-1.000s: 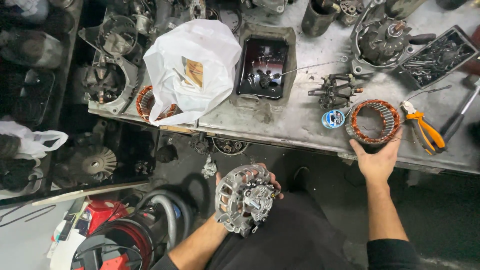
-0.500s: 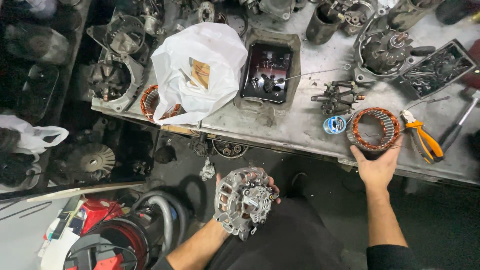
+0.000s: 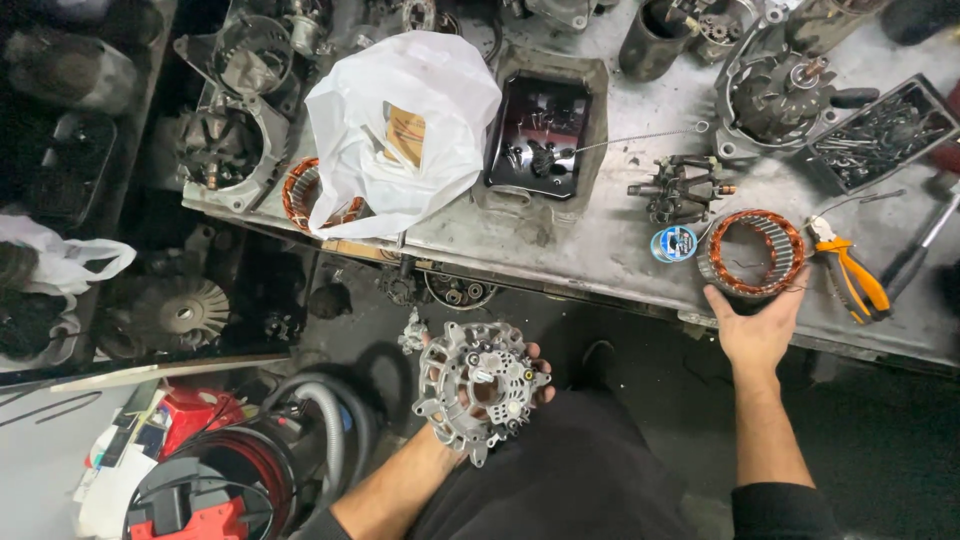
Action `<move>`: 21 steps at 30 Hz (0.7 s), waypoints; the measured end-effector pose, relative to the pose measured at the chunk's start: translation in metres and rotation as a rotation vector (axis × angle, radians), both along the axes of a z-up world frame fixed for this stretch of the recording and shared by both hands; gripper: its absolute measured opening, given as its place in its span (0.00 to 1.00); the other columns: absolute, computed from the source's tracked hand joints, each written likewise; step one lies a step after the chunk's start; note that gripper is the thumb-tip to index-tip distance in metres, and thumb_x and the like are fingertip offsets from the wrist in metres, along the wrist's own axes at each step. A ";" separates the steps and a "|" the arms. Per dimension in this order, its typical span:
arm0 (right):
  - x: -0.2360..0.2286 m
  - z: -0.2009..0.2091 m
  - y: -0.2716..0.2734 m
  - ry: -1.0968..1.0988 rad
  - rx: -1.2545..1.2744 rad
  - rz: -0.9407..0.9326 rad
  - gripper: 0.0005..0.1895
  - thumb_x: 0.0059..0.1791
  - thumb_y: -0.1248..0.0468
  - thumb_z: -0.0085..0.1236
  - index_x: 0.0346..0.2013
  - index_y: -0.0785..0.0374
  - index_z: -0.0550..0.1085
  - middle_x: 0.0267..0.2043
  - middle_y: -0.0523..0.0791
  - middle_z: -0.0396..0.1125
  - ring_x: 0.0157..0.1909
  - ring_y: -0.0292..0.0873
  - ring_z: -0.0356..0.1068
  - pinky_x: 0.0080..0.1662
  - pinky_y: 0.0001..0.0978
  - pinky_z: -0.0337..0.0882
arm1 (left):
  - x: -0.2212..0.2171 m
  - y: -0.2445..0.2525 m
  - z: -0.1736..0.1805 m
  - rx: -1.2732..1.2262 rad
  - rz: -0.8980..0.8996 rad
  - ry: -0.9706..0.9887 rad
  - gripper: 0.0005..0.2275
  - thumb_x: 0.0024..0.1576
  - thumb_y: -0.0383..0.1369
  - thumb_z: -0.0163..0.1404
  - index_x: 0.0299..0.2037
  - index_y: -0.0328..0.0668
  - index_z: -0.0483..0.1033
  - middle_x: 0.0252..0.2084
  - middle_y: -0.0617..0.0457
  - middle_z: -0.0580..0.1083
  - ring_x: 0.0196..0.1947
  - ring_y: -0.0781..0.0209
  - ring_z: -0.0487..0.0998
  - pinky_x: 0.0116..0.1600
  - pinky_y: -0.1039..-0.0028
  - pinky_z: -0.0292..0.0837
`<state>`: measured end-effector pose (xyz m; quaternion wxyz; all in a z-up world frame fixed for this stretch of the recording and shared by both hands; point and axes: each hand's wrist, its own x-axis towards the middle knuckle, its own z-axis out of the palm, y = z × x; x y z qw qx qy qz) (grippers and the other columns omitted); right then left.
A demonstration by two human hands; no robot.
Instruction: The person handles a motor stator and rotor, placing the rotor on a workbench. They then pick up a small metal ring and fit it onto the stator, rotating and adjusting it by hand. Finally, they use a heat gun to apply heat to the stator assembly.
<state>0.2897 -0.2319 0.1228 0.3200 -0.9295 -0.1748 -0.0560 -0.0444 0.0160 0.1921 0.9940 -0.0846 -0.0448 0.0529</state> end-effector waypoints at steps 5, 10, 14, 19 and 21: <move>0.001 -0.006 -0.004 -0.054 0.033 0.053 0.67 0.42 0.52 0.81 0.77 0.76 0.43 0.80 0.64 0.49 0.80 0.62 0.52 0.77 0.44 0.54 | 0.001 0.000 0.010 -0.061 -0.004 0.050 0.47 0.45 0.73 0.50 0.67 0.44 0.70 0.66 0.38 0.70 0.69 0.35 0.66 0.74 0.40 0.58; 0.000 -0.007 -0.003 -0.038 0.035 0.040 0.67 0.42 0.52 0.81 0.79 0.75 0.43 0.80 0.63 0.50 0.80 0.61 0.53 0.76 0.44 0.55 | -0.003 -0.002 0.005 0.007 0.006 0.075 0.48 0.45 0.73 0.51 0.67 0.42 0.70 0.66 0.39 0.70 0.69 0.35 0.66 0.73 0.40 0.59; -0.003 -0.001 0.000 -0.044 0.051 0.044 0.66 0.42 0.53 0.81 0.78 0.74 0.43 0.80 0.62 0.50 0.80 0.61 0.53 0.76 0.44 0.55 | -0.002 -0.002 0.013 -0.012 0.007 0.101 0.48 0.44 0.73 0.51 0.67 0.42 0.69 0.66 0.38 0.70 0.68 0.35 0.66 0.73 0.40 0.59; -0.001 0.000 0.001 -0.018 0.058 0.032 0.67 0.42 0.54 0.81 0.80 0.73 0.44 0.79 0.62 0.51 0.79 0.61 0.54 0.76 0.44 0.56 | 0.002 -0.003 0.021 0.017 0.023 0.060 0.48 0.46 0.73 0.50 0.67 0.41 0.69 0.65 0.38 0.70 0.68 0.34 0.67 0.72 0.41 0.61; 0.000 -0.004 -0.001 -0.019 0.054 0.032 0.67 0.42 0.54 0.81 0.81 0.72 0.44 0.79 0.62 0.51 0.79 0.61 0.54 0.76 0.44 0.56 | 0.003 -0.004 0.027 0.025 0.024 0.065 0.48 0.47 0.73 0.49 0.67 0.40 0.69 0.64 0.38 0.71 0.67 0.34 0.68 0.72 0.41 0.61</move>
